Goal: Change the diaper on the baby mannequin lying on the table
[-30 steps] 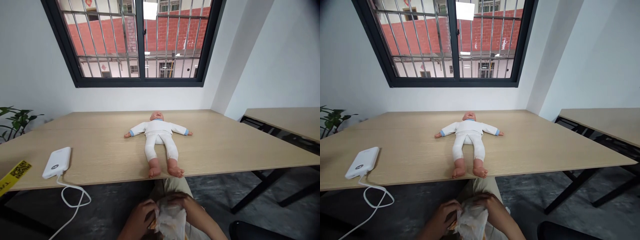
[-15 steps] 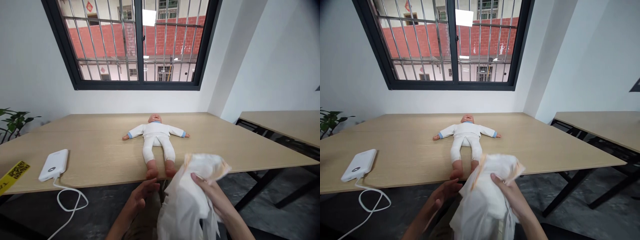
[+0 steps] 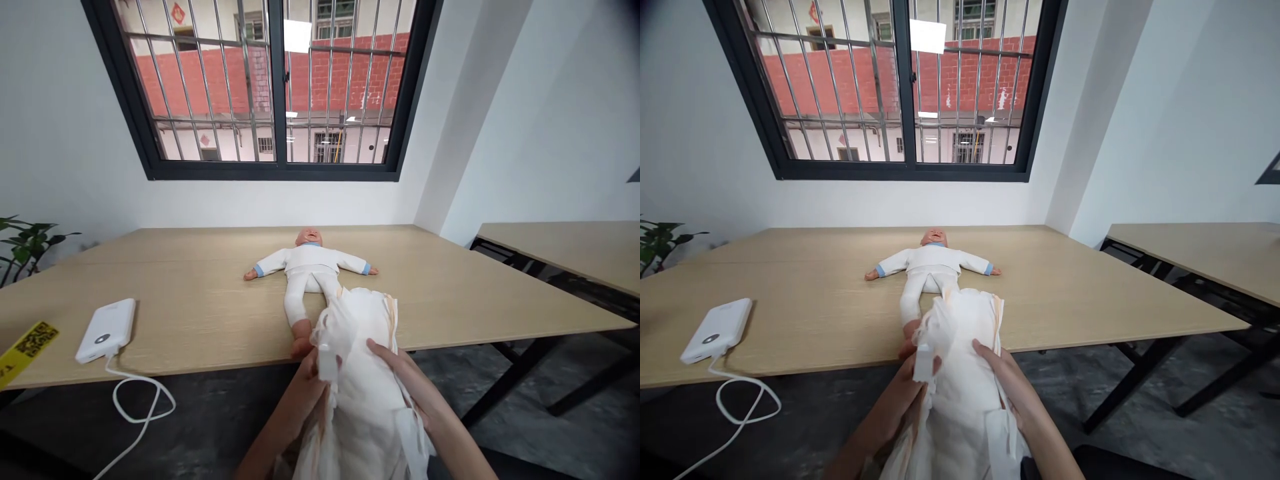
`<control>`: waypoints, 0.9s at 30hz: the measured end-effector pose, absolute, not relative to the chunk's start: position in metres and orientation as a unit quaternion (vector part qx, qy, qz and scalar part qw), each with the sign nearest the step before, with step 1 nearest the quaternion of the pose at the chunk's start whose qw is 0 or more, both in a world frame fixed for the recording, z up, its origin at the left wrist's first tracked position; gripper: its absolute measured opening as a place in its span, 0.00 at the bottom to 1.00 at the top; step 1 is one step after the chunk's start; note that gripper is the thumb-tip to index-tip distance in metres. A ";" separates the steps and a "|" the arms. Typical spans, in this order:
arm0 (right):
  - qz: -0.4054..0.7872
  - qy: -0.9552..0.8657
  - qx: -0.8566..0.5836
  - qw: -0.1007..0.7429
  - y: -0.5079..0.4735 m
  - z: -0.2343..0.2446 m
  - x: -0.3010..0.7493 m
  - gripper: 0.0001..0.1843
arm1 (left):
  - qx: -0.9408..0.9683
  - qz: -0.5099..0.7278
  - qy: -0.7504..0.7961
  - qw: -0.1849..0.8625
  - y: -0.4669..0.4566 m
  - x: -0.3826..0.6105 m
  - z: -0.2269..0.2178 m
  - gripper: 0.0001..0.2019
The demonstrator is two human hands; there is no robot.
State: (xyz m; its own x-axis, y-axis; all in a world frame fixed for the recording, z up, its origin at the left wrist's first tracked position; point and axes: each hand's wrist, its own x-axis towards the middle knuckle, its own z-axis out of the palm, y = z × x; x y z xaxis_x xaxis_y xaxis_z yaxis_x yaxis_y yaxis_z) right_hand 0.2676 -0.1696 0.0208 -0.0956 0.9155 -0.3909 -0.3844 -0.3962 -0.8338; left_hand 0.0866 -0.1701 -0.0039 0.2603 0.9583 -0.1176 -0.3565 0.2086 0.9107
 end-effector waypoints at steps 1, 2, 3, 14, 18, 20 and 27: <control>0.688 -0.277 -0.472 0.476 -0.170 0.021 0.269 0.28 | 0.385 0.482 0.399 0.679 -0.169 0.088 -0.003 0.26; 0.686 -0.279 -0.473 0.478 -0.169 0.020 0.271 0.28 | 0.361 0.480 0.422 0.679 -0.168 0.088 -0.003 0.26; 0.677 -0.287 -0.479 0.480 -0.169 0.019 0.274 0.28 | 0.335 0.479 0.441 0.681 -0.167 0.087 -0.004 0.26; 0.572 -0.568 -0.497 0.322 -0.177 -0.017 0.338 0.51 | 0.262 0.543 0.422 0.677 -0.155 0.072 -0.024 0.23; 0.565 -0.606 -0.480 0.289 -0.184 -0.018 0.338 0.57 | 0.256 0.543 0.387 0.700 -0.160 0.077 -0.026 0.20; 0.556 -0.629 -0.461 0.287 -0.187 -0.016 0.334 0.59 | 0.228 0.525 0.403 0.715 -0.164 0.078 -0.027 0.20; 0.428 -0.691 -0.508 0.286 -0.199 -0.011 0.323 0.59 | 0.299 0.464 0.425 0.717 -0.177 0.081 -0.021 0.27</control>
State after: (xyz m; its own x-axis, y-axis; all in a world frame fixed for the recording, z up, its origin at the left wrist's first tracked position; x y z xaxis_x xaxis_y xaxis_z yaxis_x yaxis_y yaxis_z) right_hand 0.3227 -0.1989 -0.0113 -0.3201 0.9465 -0.0401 0.4570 0.1171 -0.8817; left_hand 0.0812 -0.1769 -0.0214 0.2079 0.9200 -0.3323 -0.4126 0.3905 0.8230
